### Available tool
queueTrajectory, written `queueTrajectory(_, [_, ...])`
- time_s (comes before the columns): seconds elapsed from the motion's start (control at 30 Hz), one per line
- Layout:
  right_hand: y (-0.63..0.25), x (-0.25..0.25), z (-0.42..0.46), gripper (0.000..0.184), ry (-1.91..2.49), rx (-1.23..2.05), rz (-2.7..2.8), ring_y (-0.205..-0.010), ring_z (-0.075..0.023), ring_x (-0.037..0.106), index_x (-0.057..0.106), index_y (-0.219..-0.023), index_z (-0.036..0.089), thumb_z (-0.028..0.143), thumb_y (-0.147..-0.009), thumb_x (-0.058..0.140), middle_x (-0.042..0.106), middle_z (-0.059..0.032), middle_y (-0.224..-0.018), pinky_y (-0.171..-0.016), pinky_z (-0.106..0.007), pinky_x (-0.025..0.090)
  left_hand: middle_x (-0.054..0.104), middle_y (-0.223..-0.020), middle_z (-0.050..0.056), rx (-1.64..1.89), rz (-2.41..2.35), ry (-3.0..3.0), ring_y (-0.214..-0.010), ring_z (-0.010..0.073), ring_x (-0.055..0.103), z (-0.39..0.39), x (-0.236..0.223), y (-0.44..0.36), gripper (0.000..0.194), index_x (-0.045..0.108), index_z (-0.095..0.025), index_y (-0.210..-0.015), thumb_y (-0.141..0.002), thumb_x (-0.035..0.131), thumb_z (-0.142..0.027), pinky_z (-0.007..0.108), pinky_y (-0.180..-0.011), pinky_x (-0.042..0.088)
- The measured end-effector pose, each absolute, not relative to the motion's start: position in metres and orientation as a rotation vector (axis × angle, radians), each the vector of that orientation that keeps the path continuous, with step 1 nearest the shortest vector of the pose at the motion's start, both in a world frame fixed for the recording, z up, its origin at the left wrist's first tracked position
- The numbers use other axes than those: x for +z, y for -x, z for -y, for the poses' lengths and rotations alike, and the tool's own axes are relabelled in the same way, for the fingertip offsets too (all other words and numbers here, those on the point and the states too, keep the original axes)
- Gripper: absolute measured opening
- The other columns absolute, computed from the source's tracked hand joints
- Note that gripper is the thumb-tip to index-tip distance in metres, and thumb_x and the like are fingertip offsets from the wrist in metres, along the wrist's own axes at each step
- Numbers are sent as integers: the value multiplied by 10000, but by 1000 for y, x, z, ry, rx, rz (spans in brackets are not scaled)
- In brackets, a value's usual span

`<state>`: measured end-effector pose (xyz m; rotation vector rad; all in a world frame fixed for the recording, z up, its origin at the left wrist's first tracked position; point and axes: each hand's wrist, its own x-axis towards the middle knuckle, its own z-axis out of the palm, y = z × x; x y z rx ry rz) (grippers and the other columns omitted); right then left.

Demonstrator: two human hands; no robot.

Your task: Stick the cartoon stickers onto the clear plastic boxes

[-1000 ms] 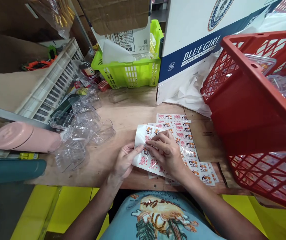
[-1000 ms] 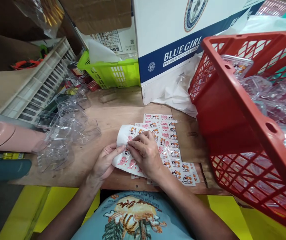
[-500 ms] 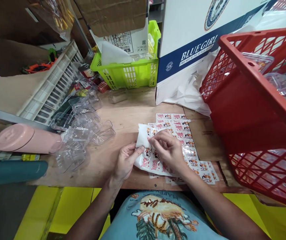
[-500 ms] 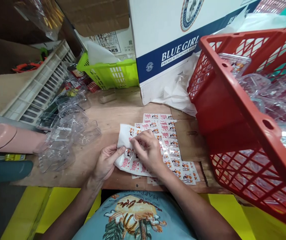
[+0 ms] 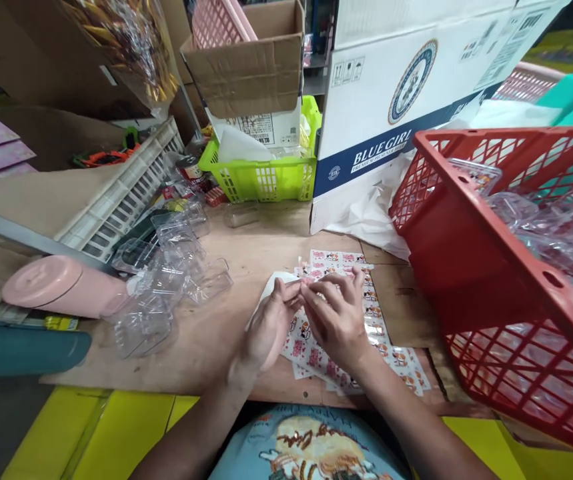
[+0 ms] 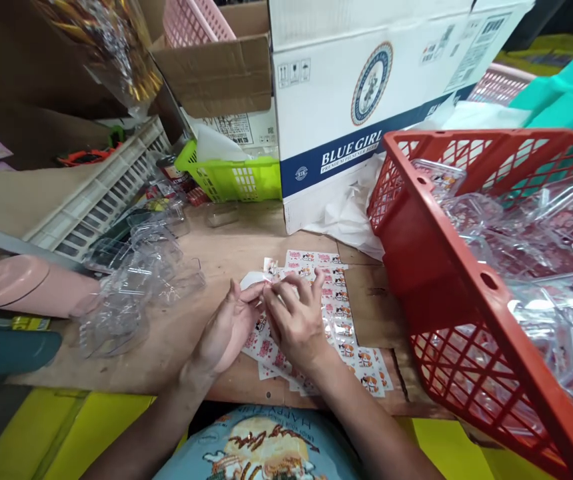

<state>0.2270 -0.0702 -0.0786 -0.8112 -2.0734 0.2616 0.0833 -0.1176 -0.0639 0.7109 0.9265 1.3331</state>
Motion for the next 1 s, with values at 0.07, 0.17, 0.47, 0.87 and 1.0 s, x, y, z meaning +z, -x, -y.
queueTrajectory(0.07, [-229,-78,74,290,774,352,2107,-1027,-280,547,656,-1174,277,198,-900,603,693,-60,-1031,-1012,-609,307,662,-1220,146,1370,-817,-504,-1231,258,544,114,-64,-84,618,720,-128,-1108,-939,387,-620,388,-1107,372])
queueTrajectory(0.17, [-237,-73,73,292,844,627,1896,-994,-248,562,644,-1225,245,237,-955,533,673,-89,-1046,-900,-476,436,675,-1203,154,1395,-748,-362,-1232,255,547,116,-69,-78,573,739,-113,-1040,-918,468,-602,385,-1113,376])
queueTrajectory(0.47, [-249,-46,42,216,856,934,1990,-883,-216,613,753,-941,223,415,-860,693,676,-58,-889,-833,-381,474,628,-1308,148,1306,-874,-728,-1274,289,525,142,-69,-80,597,741,-129,-1083,-938,409,-603,399,-1115,358])
queueTrajectory(0.87, [-226,-57,66,684,794,1012,1799,-931,-202,607,330,-1516,297,303,-906,638,622,-73,-1072,-878,-413,507,628,-1142,150,847,-2358,-1916,-1178,316,533,139,-81,36,348,619,-179,-1152,-817,594,-89,475,-1023,404])
queueTrajectory(1.0, [-207,-70,77,879,756,1044,1909,-968,-218,620,78,-1573,286,305,-902,645,629,-97,-1125,-916,-450,512,676,-827,54,1092,-2067,-1544,-842,223,647,126,-83,35,85,625,-199,-837,-787,677,-155,371,-849,489])
